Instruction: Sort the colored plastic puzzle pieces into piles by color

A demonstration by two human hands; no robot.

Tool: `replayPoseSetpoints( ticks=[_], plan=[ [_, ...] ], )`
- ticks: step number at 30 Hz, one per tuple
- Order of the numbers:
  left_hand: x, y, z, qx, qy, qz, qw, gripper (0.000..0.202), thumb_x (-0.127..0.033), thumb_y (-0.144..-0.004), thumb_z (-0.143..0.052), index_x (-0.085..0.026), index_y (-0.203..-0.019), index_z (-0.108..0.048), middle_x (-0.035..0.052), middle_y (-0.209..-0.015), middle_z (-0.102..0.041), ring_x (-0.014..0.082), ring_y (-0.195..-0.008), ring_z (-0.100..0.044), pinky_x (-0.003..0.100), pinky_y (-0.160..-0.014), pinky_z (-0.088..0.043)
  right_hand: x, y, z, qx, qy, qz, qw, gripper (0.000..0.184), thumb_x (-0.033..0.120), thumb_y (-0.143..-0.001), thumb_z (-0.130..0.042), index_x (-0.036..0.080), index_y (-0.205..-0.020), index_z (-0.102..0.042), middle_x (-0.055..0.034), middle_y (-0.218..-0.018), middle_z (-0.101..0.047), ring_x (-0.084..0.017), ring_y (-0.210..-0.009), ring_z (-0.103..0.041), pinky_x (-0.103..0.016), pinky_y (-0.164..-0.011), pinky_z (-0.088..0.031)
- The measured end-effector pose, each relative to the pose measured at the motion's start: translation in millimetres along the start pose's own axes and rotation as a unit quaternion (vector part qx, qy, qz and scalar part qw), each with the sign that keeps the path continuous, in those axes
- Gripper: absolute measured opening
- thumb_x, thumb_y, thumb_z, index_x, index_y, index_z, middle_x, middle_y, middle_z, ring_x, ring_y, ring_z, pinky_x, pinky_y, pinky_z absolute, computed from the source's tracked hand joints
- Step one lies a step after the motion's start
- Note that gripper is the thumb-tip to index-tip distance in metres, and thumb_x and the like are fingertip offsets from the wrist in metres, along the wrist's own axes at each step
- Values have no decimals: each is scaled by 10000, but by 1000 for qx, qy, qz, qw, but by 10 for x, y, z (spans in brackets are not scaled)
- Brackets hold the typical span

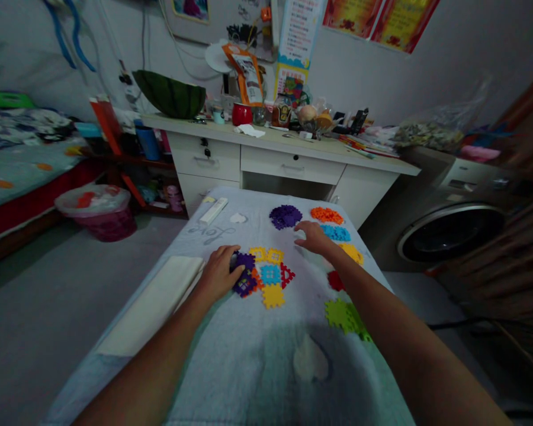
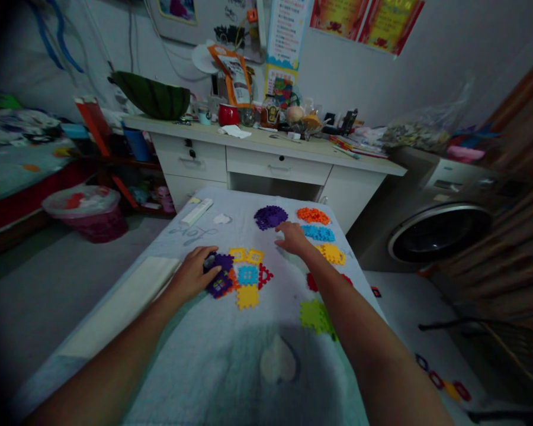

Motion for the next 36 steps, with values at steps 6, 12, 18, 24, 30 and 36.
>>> replayPoseSetpoints(
  ticks=[6,12,18,24,30,36],
  plan=[
    [-14,-6,12,-8,1,3,1000,425,-278,-807,-590,-205,-1223,-544,98,-1210,-571,274,-1152,-527,452,-1031,-425,643,115,-202,87,-28,123,988,460,330,-780,-725,150,-1193,-628,-148,-1230,-632,-268,-1148,-568,-392,-998,-386],
    [14,-1,-5,-5,10,3,1000,450,-286,-789,-611,-205,-1227,-546,99,-1220,-569,277,-1178,-516,451,-1036,-417,785,135,-305,71,-9,87,994,343,239,-793,-644,139,-1121,-659,-134,-1095,-668,-224,-997,-604,-304,-872,-424],
    [-28,1,17,19,3,-20,1000,354,-283,-794,-599,-208,-1139,-592,85,-1149,-599,269,-1097,-541,438,-983,-436,590,201,-80,74,-109,28,991,264,195,-829,-544,140,-1040,-693,-81,-998,-712,-181,-861,-630,-251,-759,-442],
    [-42,-11,15,39,-1,-22,999,320,-302,-800,-594,-219,-1109,-612,72,-1103,-628,260,-1047,-565,429,-954,-443,339,253,19,77,-138,-39,987,342,85,-849,-412,129,-1026,-701,-75,-945,-717,-161,-801,-626,-243,-744,-448],
    [-30,-13,7,37,4,-28,999,310,-319,-808,-590,-212,-1097,-620,77,-1095,-636,257,-1040,-573,425,-948,-445,228,258,-67,49,-105,-83,990,302,153,-889,-467,142,-1113,-669,-89,-1018,-704,-174,-889,-632,-247,-791,-444],
    [-39,-19,6,41,-1,-32,999,304,-329,-816,-590,-212,-1095,-618,78,-1092,-637,263,-1034,-583,419,-934,-452,277,266,-214,37,9,-71,997,396,357,-803,-677,139,-1133,-653,-153,-1115,-651,-242,-1003,-599,-303,-851,-435]
  ],
)
Point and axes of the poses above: each hand's wrist, its own y-axis away from the middle knuckle, its own z-axis out of the back of the hand, x = y × z, the point moved 1 cm from there along -y, towards the middle knuckle
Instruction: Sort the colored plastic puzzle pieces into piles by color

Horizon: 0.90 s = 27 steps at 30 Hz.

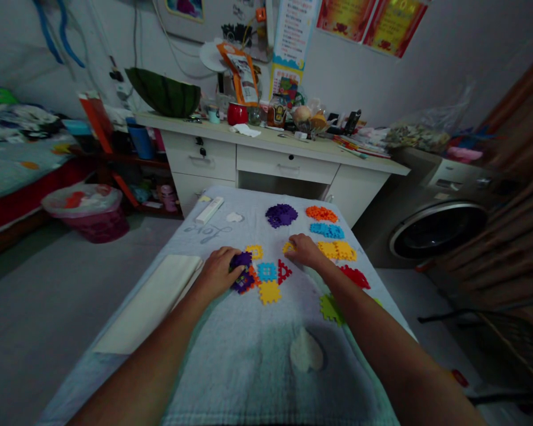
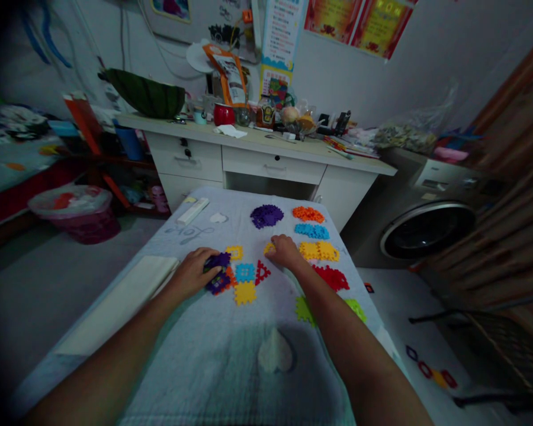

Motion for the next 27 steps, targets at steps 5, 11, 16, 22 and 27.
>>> replayPoseSetpoints(
  ticks=[5,11,16,22,27],
  plan=[
    [-25,0,20,11,-4,7,1000,311,-318,-822,-586,-197,-1108,-611,93,-1110,-635,268,-1046,-579,422,-943,-450,29,7,-12,9,26,14,1000,403,311,-769,-712,163,-1139,-651,-135,-1117,-650,-239,-998,-598,-310,-862,-436],
    [-30,2,15,8,0,0,1000,305,-317,-835,-571,-203,-1112,-626,89,-1112,-637,264,-1051,-578,423,-952,-450,-464,110,229,-15,26,2,1000,589,144,-769,-672,118,-1340,-529,-154,-1317,-582,-240,-1208,-534,-330,-1031,-383],
    [-38,3,0,19,-4,5,1000,310,-321,-847,-547,-185,-1102,-659,97,-1118,-631,268,-1053,-575,426,-964,-447,-836,283,441,28,67,-50,996,631,67,-760,-628,134,-1376,-506,-151,-1393,-542,-266,-1264,-510,-355,-1056,-380],
    [-46,6,-4,18,-3,4,1000,301,-307,-849,-531,-193,-1089,-673,87,-1120,-624,261,-1054,-573,425,-972,-445,-858,383,521,50,108,-108,987,621,99,-791,-615,193,-1394,-496,-135,-1415,-522,-315,-1230,-527,-428,-986,-440],
    [-52,-4,3,15,-4,14,1000,309,-291,-837,-543,-189,-1106,-657,88,-1122,-627,259,-1059,-575,422,-979,-445,-603,325,477,-1,89,-70,994,566,125,-812,-629,174,-1367,-523,-155,-1412,-515,-312,-1255,-504,-443,-1028,-407]
  ],
)
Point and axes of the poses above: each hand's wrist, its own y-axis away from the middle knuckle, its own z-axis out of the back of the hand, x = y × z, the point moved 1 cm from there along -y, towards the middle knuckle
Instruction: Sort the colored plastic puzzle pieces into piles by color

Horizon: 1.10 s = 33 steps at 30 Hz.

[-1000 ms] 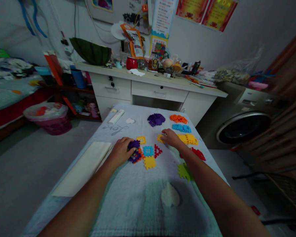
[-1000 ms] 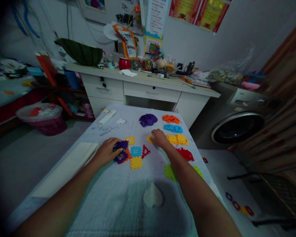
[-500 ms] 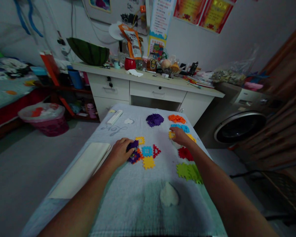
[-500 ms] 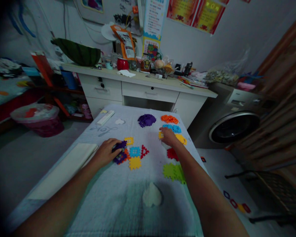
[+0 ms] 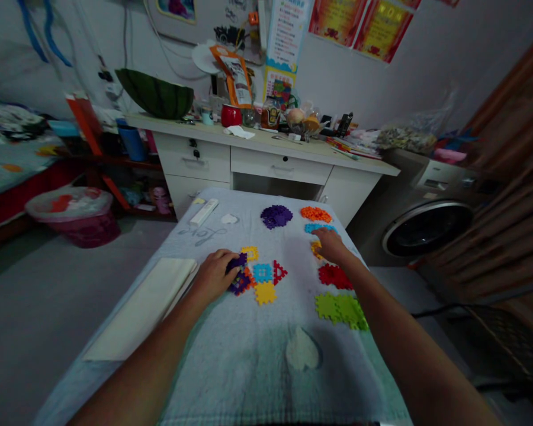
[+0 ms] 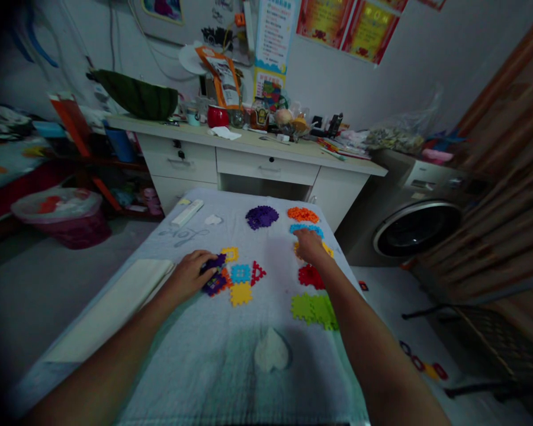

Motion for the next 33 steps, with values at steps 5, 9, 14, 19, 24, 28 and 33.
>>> replayPoseSetpoints(
  ticks=[5,9,14,19,24,28,33],
  plan=[
    [-14,3,10,-6,-8,-4,1000,344,-295,-825,-568,-183,-1144,-633,91,-1132,-626,261,-1063,-564,426,-979,-443,632,-45,-51,11,-117,140,983,461,186,-836,-645,108,-1286,-578,-160,-1314,-597,-242,-1210,-552,-356,-1048,-399],
    [-17,4,15,-9,-16,1,1000,311,-261,-839,-542,-189,-1122,-650,83,-1126,-628,253,-1060,-565,416,-982,-438,1177,-122,-171,22,-165,202,965,430,178,-825,-635,119,-1250,-602,-142,-1283,-620,-218,-1173,-577,-337,-1037,-400],
    [30,-4,-16,-4,-29,7,1000,287,-224,-864,-494,-198,-1077,-685,81,-1126,-631,252,-1060,-570,422,-987,-432,1600,-257,-332,18,-143,217,965,474,198,-803,-638,138,-1270,-582,-138,-1274,-616,-233,-1165,-561,-348,-993,-402],
    [44,-9,-32,-17,-25,2,1000,279,-222,-858,-501,-214,-1075,-676,68,-1111,-643,242,-1042,-584,416,-979,-443,1649,-302,-283,16,-119,220,968,314,234,-840,-600,130,-1130,-659,-130,-1133,-671,-216,-1026,-599,-290,-872,-412],
    [-5,-6,3,-16,-3,-1,1000,272,-232,-854,-508,-198,-1075,-662,84,-1117,-649,249,-1063,-588,426,-985,-448,1376,-291,-157,24,-140,183,973,294,253,-972,-408,136,-967,-677,-92,-933,-706,-160,-813,-605,-242,-712,-382],
    [-24,4,13,-18,9,4,1000,286,-269,-825,-568,-203,-1090,-652,82,-1129,-636,257,-1070,-579,428,-987,-452,1111,-302,-142,46,-171,96,979,329,189,-982,-345,139,-887,-656,-61,-805,-703,-129,-715,-591,-218,-685,-377],
    [-23,5,23,-44,12,12,999,372,-315,-770,-635,-198,-1123,-638,95,-1171,-600,276,-1124,-549,442,-1008,-442,1027,-318,-209,23,-162,38,986,254,258,-954,-432,140,-913,-653,-88,-901,-707,-153,-781,-606,-238,-682,-381]
  ],
)
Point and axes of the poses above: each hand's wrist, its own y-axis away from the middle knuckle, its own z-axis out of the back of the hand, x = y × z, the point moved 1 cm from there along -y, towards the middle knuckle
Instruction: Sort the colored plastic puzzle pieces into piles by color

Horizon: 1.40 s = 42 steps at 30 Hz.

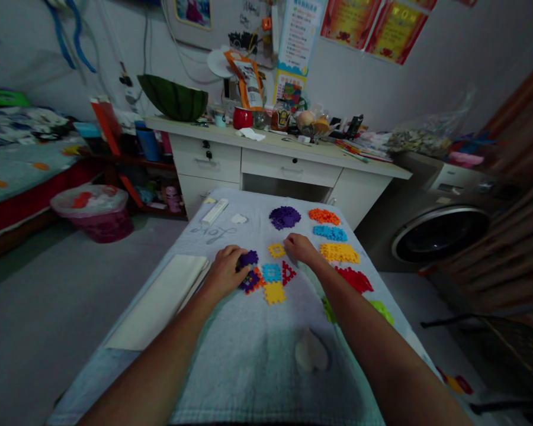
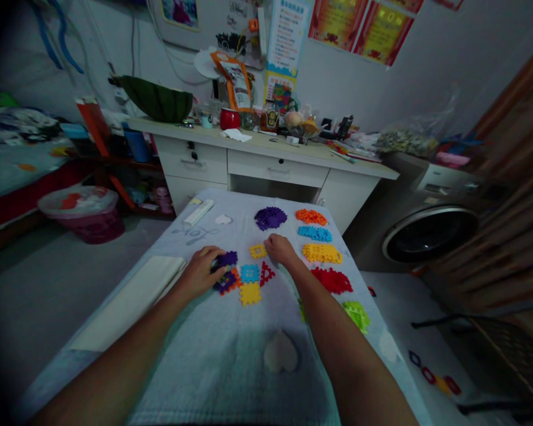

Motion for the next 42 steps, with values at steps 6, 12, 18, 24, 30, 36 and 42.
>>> replayPoseSetpoints(
  ticks=[6,12,18,24,30,36,42],
  plan=[
    [-10,-9,48,3,-45,7,999,414,-252,-721,-591,-192,-1128,-635,96,-1172,-625,285,-1149,-551,442,-1046,-410,214,17,-210,-34,48,-29,998,546,579,-785,-634,160,-1134,-599,-153,-1104,-642,-249,-931,-626,-309,-734,-453],
    [29,-11,32,36,-62,33,997,454,-210,-699,-562,-198,-1149,-621,92,-1141,-667,268,-1090,-597,411,-1010,-435,231,62,-182,-41,64,-1,997,562,333,-730,-697,182,-1251,-551,-143,-1162,-607,-263,-1052,-588,-343,-847,-468],
    [30,-2,9,41,-69,24,996,445,-207,-729,-533,-179,-1164,-618,107,-1155,-666,273,-1100,-598,414,-994,-443,-508,166,230,-57,100,18,993,640,237,-715,-701,83,-1312,-530,-183,-1229,-572,-267,-1130,-541,-363,-995,-397],
    [36,-7,9,40,-61,19,997,441,-203,-737,-528,-165,-1168,-613,111,-1172,-656,271,-1110,-593,409,-1003,-437,-1412,397,574,-40,176,-68,981,558,131,-717,-647,132,-1271,-582,-176,-1237,-559,-283,-1125,-548,-373,-986,-398],
    [57,-17,15,29,-42,10,999,398,-212,-749,-544,-199,-1141,-612,93,-1161,-655,262,-1108,-590,419,-1004,-436,-1790,503,547,-35,193,-96,976,528,94,-722,-618,171,-1244,-609,-175,-1231,-558,-303,-1160,-531,-395,-976,-407],
    [129,-17,-33,14,-32,-5,999,369,-238,-775,-552,-203,-1138,-606,92,-1156,-647,259,-1101,-582,431,-998,-437,-1644,515,526,-120,151,-97,976,623,57,-710,-566,180,-1320,-543,-167,-1349,-487,-299,-1213,-489,-425,-1022,-380],
    [107,-13,-32,7,-14,-5,1000,374,-248,-778,-565,-189,-1146,-595,99,-1160,-624,257,-1106,-567,431,-1002,-439,-996,528,573,-186,69,-31,980,522,100,-755,-547,130,-1276,-559,-178,-1322,-506,-295,-1254,-458,-429,-1078,-350]
  ],
)
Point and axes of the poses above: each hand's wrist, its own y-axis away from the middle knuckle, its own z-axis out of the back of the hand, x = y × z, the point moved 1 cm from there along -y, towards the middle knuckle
